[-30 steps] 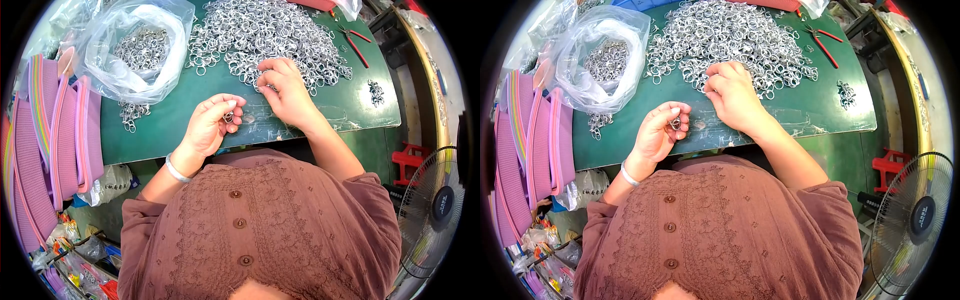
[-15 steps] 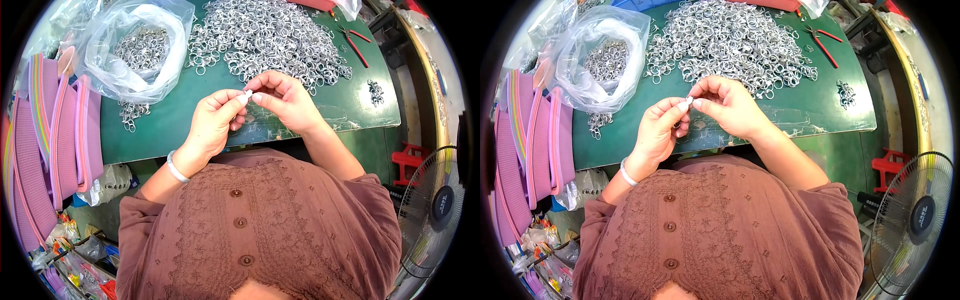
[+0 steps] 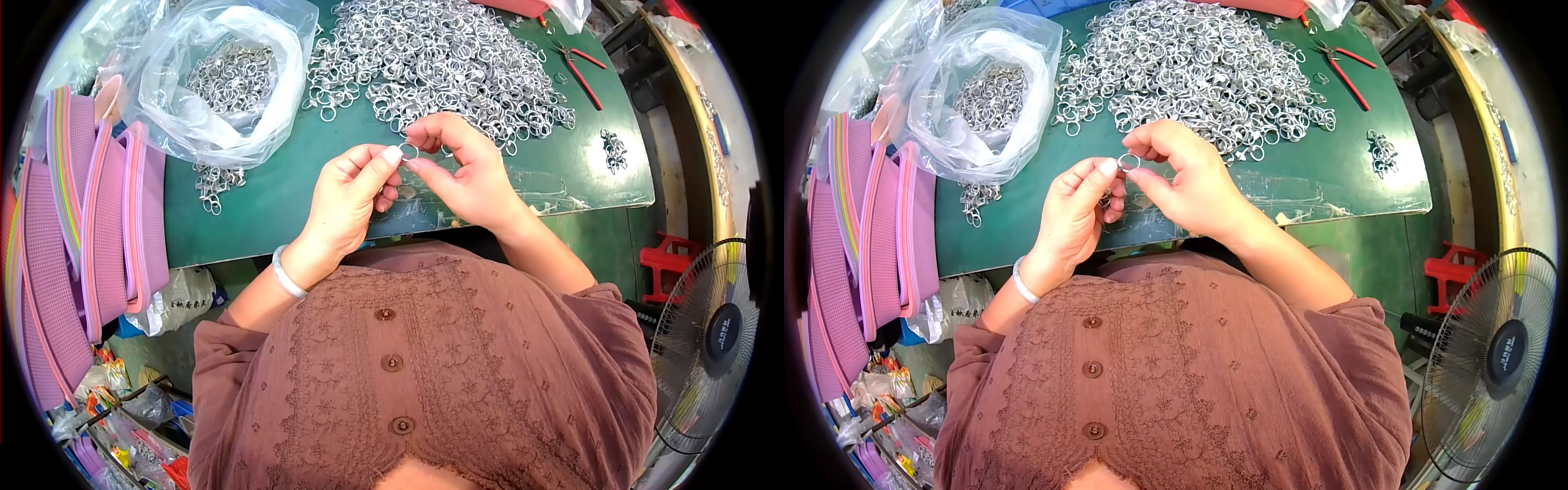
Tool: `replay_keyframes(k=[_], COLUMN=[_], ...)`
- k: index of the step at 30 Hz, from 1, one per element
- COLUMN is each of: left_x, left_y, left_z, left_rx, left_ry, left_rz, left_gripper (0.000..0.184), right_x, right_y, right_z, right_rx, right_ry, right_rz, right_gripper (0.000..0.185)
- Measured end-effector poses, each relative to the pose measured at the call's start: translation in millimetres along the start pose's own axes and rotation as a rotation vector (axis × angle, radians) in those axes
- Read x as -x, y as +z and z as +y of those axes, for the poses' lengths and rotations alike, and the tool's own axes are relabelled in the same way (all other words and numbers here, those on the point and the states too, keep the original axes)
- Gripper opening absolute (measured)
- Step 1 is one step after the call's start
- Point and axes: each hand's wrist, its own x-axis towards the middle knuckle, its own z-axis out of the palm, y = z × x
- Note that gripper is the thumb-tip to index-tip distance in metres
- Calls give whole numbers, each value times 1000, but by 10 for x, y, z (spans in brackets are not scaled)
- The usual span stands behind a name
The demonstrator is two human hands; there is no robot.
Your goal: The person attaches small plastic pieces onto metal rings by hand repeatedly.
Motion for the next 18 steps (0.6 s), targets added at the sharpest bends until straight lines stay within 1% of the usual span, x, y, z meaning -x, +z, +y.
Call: replay_keyframes(k=[1,4,9,18], left_x=[-4,-23,-33,-28], left_y=[-6,-26,-62,-84], left_z=[-4,-20,-42,-39], left_rx=[-9,-11,67,92], left_ry=[-2,-6,-15,-60], left_rz=[-4,-21,-61,-73], left_gripper=[15,16,17,19], right_x=[-7,-5,-6,12], right_y=[-1,13,-4,-37], right_z=[-26,-6,29,84], right_rx=[107,163,131,157], right_ry=[-66,-114,-95,-56], right_rz=[8,14,58,91], right_gripper=[26,30,32,28])
